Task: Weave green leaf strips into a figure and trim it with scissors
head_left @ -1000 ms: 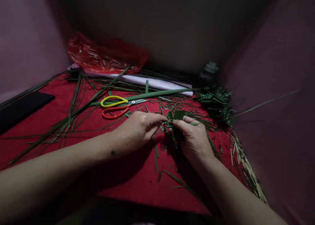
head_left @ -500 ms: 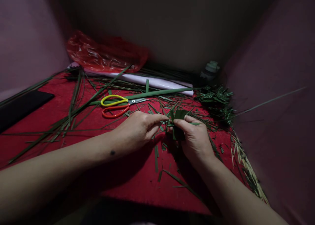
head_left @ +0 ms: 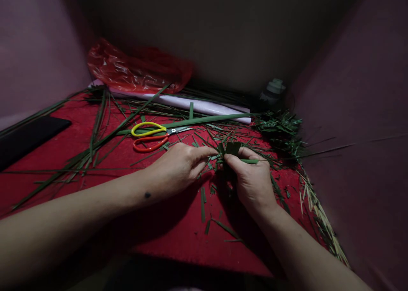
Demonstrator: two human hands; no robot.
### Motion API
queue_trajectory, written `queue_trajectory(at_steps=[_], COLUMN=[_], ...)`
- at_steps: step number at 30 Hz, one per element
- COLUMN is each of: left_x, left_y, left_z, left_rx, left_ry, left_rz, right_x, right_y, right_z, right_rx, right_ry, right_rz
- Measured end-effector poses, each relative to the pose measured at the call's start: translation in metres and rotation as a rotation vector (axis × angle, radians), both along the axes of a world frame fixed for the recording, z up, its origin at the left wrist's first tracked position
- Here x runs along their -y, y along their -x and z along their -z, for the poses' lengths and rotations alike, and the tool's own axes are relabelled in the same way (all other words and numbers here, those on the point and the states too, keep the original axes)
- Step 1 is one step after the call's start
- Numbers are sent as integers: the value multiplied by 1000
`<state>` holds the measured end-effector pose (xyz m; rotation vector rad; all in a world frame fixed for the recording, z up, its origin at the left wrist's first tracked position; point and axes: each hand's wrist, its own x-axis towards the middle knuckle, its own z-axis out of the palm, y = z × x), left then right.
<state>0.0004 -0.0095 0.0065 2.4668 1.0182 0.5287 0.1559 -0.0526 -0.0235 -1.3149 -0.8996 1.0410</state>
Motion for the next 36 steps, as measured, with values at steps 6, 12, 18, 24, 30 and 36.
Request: queue_trajectory(at_steps=[6, 12, 18, 24, 30, 36], left_x=[2, 4, 2, 1, -2, -5], left_y=[-2, -4, -6, -5, -4, -3], left_z=[-3, -5, -4, -4, -5, -3], left_rx=[2, 38, 156, 160, 182, 167], left_ry=[53, 164, 356, 413, 416, 452], left_rz=[-30, -47, -37, -31, -6, -17], right_x=[0, 0, 0, 0, -5, -7], right_y=[1, 2, 2, -1, -2, -1], right_z=[-2, -3, -5, 0, 1, -1], right_rx=[99, 185, 171, -109, -345, -411], right_ry=[-28, -66, -64, -7, 50, 48], right_rz=[16, 37, 38, -24, -36, -39])
